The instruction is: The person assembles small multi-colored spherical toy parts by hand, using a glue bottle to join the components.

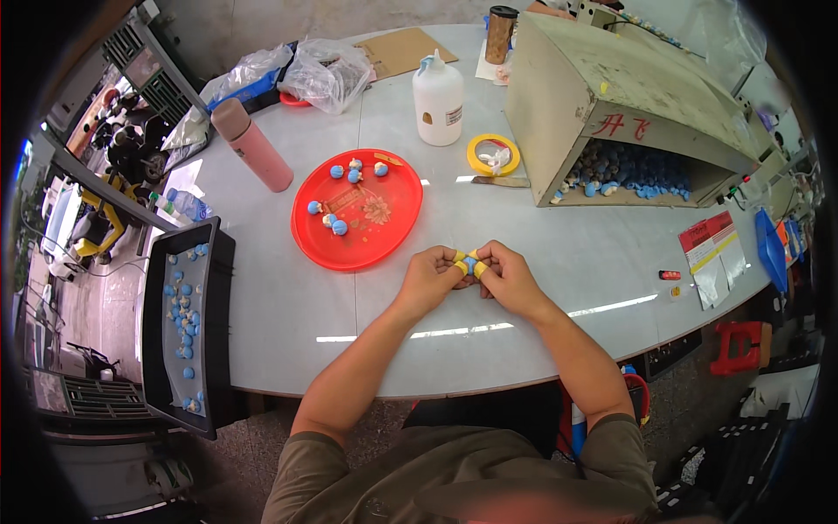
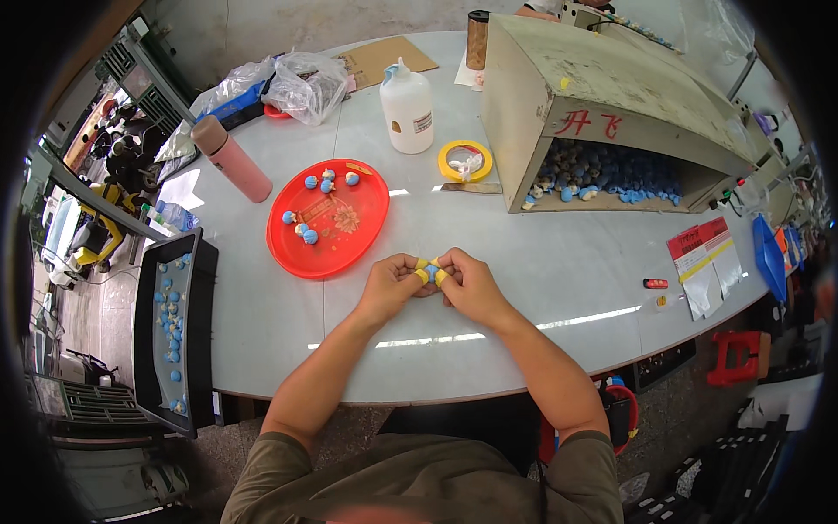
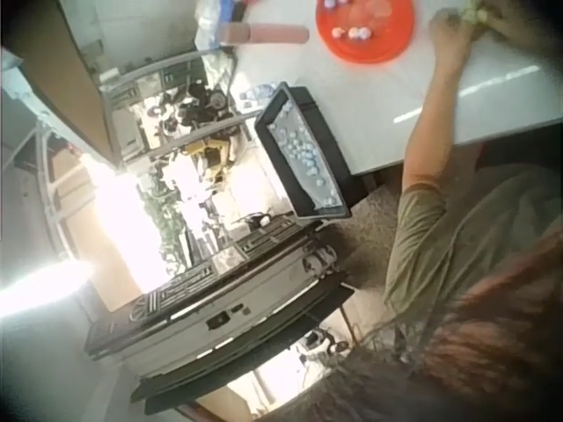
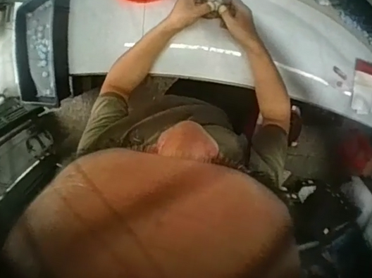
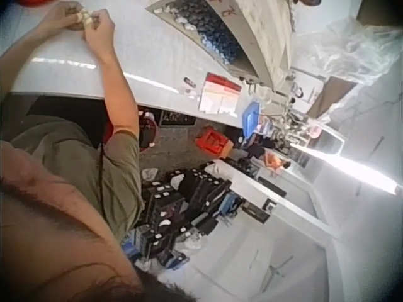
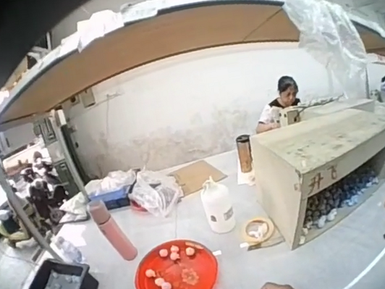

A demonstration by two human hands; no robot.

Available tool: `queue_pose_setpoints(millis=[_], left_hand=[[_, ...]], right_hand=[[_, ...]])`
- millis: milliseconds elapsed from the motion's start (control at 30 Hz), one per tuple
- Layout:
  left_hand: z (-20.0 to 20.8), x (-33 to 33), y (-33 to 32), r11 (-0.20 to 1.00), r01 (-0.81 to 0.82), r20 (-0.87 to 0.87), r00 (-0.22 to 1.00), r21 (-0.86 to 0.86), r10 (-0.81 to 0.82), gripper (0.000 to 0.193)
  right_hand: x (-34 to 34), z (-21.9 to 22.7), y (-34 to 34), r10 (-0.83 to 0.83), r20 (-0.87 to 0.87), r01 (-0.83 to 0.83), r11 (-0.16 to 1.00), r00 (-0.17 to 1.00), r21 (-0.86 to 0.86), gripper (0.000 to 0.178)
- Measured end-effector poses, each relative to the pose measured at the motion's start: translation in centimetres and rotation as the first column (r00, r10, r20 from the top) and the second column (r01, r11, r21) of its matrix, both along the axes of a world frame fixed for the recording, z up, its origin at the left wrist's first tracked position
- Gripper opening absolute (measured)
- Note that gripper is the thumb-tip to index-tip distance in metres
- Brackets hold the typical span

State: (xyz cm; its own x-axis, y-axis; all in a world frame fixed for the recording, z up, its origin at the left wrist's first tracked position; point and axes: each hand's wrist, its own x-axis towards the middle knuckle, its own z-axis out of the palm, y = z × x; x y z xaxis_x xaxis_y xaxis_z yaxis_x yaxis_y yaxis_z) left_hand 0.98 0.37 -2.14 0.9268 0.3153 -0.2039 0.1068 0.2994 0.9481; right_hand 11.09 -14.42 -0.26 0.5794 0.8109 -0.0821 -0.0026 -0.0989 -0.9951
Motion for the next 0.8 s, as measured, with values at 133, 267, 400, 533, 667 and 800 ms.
queue_pose_setpoints(millis=[133,267,400,533,667,800], left_hand=[[0.78,-0.06,-0.46,1.0,-0.009,-0.012,1.0,-0.011,0.009,0.019],[0.78,-0.14,-0.34,0.999,0.032,-0.011,0.999,0.005,-0.032,0.02],[0.93,-0.23,-0.07,0.997,0.067,0.012,0.998,0.028,-0.067,0.02],[0.63,-0.23,0.1,0.998,0.063,0.013,0.998,0.027,-0.064,0.019],[0.52,-0.21,0.24,0.997,0.075,0.009,0.997,0.011,-0.075,0.019],[0.4,-0.28,0.16,0.996,0.08,0.026,0.996,0.03,-0.081,0.017]], right_hand=[[0.02,0.14,-0.46,-0.003,0.017,0.004,0.999,1.0,-0.034,0.01],[0.25,0.1,-0.54,0.016,0.0,-0.016,0.999,1.0,-0.033,0.01],[0.43,0.01,-0.49,0.014,-0.029,-0.016,0.999,0.999,-0.045,0.011],[0.49,0.05,-0.47,0.026,-0.064,-0.029,0.998,0.998,-0.048,0.013],[0.53,0.15,-0.51,0.041,-0.064,-0.045,0.998,0.997,-0.052,0.012],[0.38,-0.08,-0.51,0.041,-0.027,-0.041,0.999,0.999,-0.028,0.015]])
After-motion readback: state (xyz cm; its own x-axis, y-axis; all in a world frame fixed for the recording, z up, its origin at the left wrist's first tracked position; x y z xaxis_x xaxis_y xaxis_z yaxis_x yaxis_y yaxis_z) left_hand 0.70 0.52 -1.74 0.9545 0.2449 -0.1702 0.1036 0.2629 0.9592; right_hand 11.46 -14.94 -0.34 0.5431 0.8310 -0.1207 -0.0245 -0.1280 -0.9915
